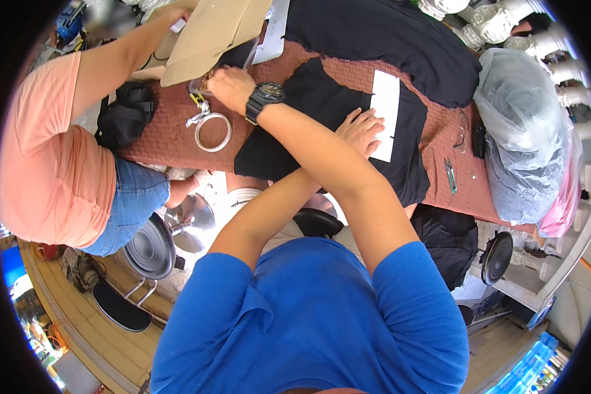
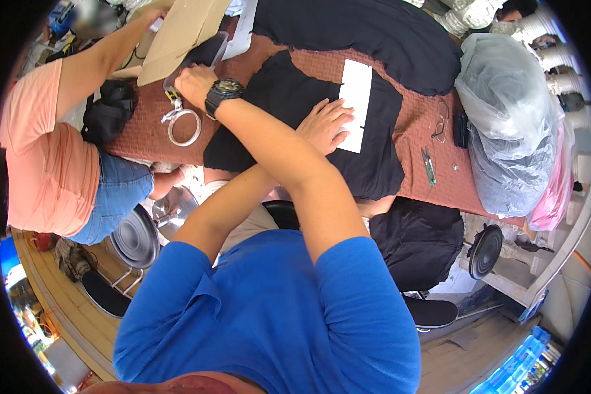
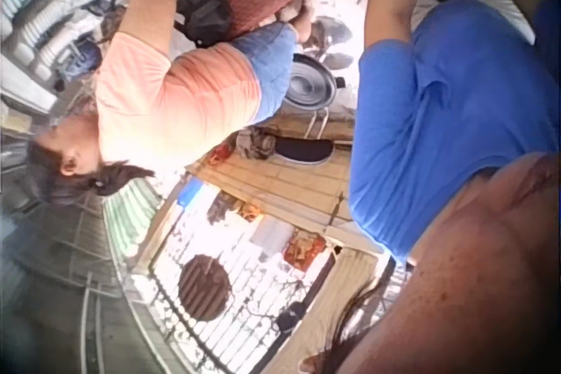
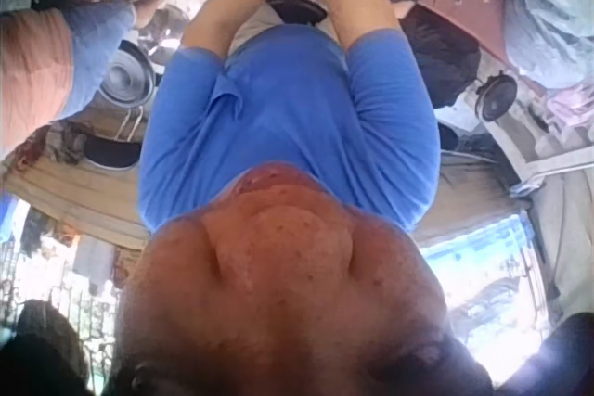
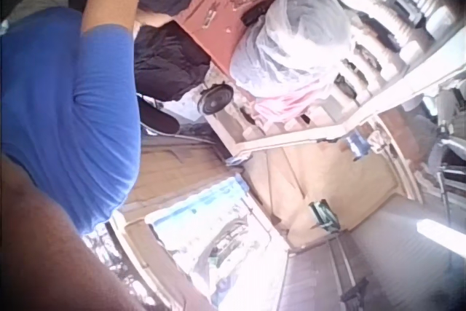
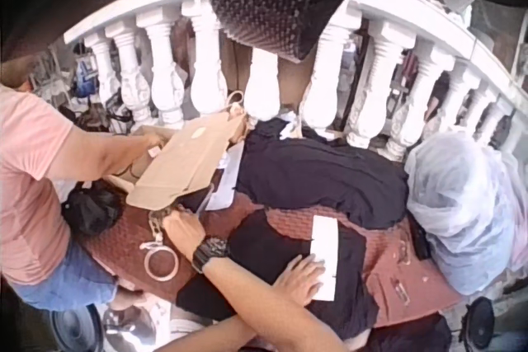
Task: The person lays out a black garment on a table, aligns a white paper guide, and pins a small white label onto the fabric by hand.
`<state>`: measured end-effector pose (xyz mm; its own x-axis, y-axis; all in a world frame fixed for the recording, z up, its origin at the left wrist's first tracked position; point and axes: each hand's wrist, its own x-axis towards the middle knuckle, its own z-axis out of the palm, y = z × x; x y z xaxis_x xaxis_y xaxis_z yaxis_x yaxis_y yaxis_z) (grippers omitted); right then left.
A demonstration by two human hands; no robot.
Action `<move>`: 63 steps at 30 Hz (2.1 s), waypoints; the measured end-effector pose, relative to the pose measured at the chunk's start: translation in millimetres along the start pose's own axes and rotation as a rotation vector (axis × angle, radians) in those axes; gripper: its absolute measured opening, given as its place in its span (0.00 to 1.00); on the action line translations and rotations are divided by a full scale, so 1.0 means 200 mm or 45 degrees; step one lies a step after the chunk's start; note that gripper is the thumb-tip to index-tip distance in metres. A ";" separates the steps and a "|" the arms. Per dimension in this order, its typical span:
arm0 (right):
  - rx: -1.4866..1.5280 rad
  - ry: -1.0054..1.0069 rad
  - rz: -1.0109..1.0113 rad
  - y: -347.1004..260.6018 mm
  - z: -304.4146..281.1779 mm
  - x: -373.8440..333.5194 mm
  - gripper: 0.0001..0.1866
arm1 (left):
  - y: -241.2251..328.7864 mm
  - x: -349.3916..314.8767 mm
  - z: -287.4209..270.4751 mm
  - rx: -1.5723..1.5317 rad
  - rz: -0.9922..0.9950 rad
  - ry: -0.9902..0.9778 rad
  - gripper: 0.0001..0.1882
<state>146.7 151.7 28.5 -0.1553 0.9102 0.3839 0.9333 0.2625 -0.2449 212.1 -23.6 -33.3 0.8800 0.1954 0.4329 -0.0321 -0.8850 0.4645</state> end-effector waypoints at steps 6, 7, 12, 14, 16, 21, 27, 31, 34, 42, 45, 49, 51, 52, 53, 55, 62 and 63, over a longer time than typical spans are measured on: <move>0.023 -0.156 0.001 0.02 0.05 0.08 0.09 | 0.00 0.00 -0.01 -0.004 0.010 0.046 0.17; 0.054 -0.178 -0.007 0.01 0.04 0.08 0.09 | -0.01 -0.01 -0.01 0.000 -0.007 0.042 0.17; 0.140 -0.084 0.078 0.03 0.10 0.07 0.09 | -0.01 0.00 0.01 0.010 0.006 0.073 0.16; 0.132 -0.022 0.055 0.03 0.12 0.08 0.09 | 0.00 0.00 0.00 0.007 0.009 0.050 0.16; 0.045 0.063 0.066 0.03 0.13 0.07 0.09 | 0.01 0.01 -0.01 0.007 -0.007 0.041 0.16; -0.072 0.416 0.057 -0.04 0.13 -0.02 0.11 | 0.03 0.01 -0.01 -0.006 -0.019 0.029 0.16; 0.420 0.398 0.047 -0.15 -0.23 -0.44 0.09 | 0.00 0.00 0.00 0.019 0.001 0.015 0.17; 0.858 0.669 0.266 -0.02 -0.57 -0.88 0.05 | -0.05 -0.01 0.05 0.056 0.034 0.038 0.18; 1.121 0.851 0.758 0.22 -0.72 -1.28 0.03 | 0.04 0.07 -0.07 -0.151 -0.325 -0.439 0.20; 0.905 0.601 1.287 0.62 -0.66 -1.84 0.07 | 0.01 0.01 0.00 0.091 -0.004 -0.019 0.17; 0.863 0.623 1.289 0.65 -0.63 -1.84 0.07 | 0.01 0.01 0.00 0.099 -0.006 -0.030 0.17; 0.695 0.603 1.268 0.63 -0.65 -1.80 0.06 | 0.01 0.01 0.00 0.090 -0.002 -0.021 0.17; 0.685 0.596 1.253 0.64 -0.64 -1.80 0.07 | 0.01 0.01 0.00 0.110 0.006 -0.026 0.17; 0.678 0.591 1.244 0.65 -0.64 -1.80 0.07 | 0.01 0.01 0.00 0.119 0.009 -0.026 0.18; 0.692 0.588 1.241 0.65 -0.65 -1.80 0.07 | 0.01 0.01 0.00 0.119 0.009 -0.025 0.18; 0.720 0.579 1.233 0.65 -0.65 -1.79 0.08 | 0.01 0.01 0.00 0.120 0.007 -0.023 0.18; 0.646 0.539 1.178 0.63 -0.67 -1.77 0.07 | 0.01 0.01 0.01 0.118 0.004 -0.023 0.17; 0.648 0.533 1.163 0.63 -0.68 -1.76 0.07 | 0.01 0.01 0.01 0.119 0.005 -0.025 0.17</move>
<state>362.4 -178.7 -17.0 0.7287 0.6742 0.1200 0.3860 -0.2596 -0.8852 213.9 -26.1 -32.8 0.8890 0.1841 0.4192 0.0077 -0.9215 0.3883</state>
